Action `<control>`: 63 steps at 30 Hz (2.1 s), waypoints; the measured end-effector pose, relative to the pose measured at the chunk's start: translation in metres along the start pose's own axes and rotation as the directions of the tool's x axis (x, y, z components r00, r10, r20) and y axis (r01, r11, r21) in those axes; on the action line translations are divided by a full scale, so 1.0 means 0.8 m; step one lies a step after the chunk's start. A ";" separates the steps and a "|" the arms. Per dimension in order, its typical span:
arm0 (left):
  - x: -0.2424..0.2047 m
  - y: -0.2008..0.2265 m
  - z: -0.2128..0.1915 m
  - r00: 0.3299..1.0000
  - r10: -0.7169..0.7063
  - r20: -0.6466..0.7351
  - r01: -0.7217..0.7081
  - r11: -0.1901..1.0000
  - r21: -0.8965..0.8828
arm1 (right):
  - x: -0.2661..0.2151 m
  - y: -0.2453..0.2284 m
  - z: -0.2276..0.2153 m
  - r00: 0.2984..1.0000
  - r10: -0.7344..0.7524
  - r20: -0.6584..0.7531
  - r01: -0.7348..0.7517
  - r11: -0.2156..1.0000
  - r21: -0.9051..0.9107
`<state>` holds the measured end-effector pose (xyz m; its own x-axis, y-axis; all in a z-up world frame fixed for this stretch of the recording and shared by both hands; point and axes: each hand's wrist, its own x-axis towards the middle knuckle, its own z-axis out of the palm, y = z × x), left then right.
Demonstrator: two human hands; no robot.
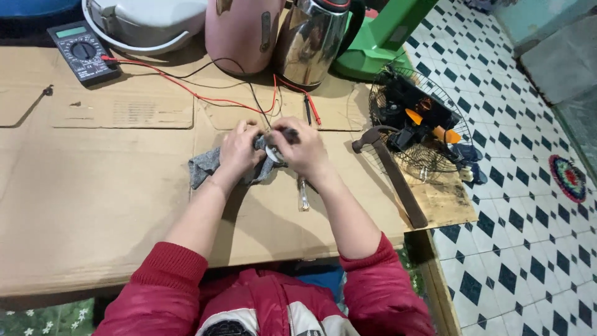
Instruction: Disassembling a mechanical component using a screwdriver, hammer, and other tools to pry it apart.
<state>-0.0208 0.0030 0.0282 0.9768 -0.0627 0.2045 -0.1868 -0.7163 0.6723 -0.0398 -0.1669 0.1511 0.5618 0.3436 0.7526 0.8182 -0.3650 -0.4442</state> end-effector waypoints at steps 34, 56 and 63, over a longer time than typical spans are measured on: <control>0.013 -0.014 0.014 0.998 -0.028 0.059 0.024 0.998 0.060 | -0.021 0.019 -0.074 0.954 0.283 -0.105 -0.240 0.923 0.302; 0.017 -0.013 0.015 0.999 -0.009 0.049 0.005 0.997 0.080 | -0.033 -0.009 -0.101 0.999 0.021 -0.034 -0.026 0.989 -0.145; 0.016 -0.016 0.020 0.998 -0.032 0.047 0.029 0.998 0.061 | -0.039 -0.025 -0.094 0.994 0.101 0.040 -0.096 0.988 -0.117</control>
<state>-0.0043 0.0006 0.0107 0.9862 -0.0721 0.1493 -0.1514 -0.7586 0.6337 -0.0825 -0.2353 0.1732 0.6464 0.3393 0.6834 0.7405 -0.4948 -0.4547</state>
